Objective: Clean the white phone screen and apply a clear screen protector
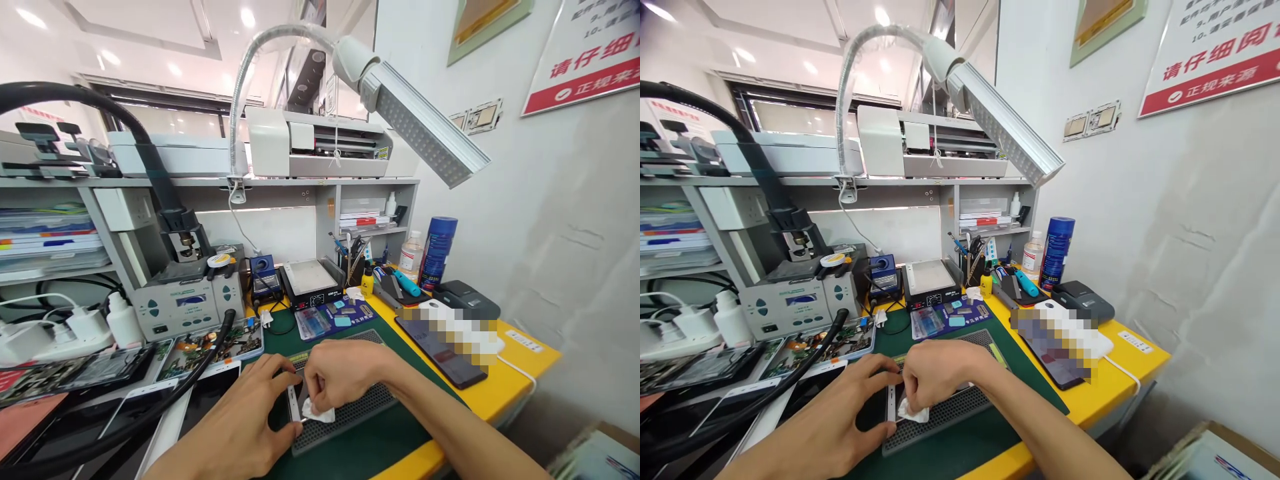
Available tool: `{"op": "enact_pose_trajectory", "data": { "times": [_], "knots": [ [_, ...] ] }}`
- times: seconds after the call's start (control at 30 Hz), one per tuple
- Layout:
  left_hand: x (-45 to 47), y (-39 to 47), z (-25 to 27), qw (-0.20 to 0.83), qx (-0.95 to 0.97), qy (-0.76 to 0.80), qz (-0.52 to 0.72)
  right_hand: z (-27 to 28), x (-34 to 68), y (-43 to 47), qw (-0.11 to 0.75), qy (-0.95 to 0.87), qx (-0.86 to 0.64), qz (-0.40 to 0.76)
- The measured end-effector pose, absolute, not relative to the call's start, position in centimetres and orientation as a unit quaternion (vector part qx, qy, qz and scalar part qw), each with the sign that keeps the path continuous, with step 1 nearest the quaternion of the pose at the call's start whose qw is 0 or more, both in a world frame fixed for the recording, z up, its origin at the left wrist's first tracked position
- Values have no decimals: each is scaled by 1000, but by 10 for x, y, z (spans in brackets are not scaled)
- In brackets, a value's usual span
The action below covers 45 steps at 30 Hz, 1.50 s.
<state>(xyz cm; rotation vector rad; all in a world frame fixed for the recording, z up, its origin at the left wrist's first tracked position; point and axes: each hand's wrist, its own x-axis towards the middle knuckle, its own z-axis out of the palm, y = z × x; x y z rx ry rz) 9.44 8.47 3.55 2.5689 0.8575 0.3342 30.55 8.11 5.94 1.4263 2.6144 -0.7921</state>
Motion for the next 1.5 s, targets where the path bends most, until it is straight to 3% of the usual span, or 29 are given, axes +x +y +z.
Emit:
{"op": "enact_pose_trajectory", "data": {
  "times": [0.47,0.73,0.9,1.2,1.5],
  "knots": [
    [92,90,26,163,925,326,106,64,398,45,-36,750,588,-301],
    [93,88,29,151,925,332,107,70,430,34,-36,704,695,-139],
    [97,83,41,149,924,344,72,82,418,32,-53,714,690,-107],
    [101,97,25,104,934,339,46,83,389,48,2,786,569,-241],
    [104,112,-4,61,936,330,107,68,402,42,-59,785,559,-261]
  ]
}}
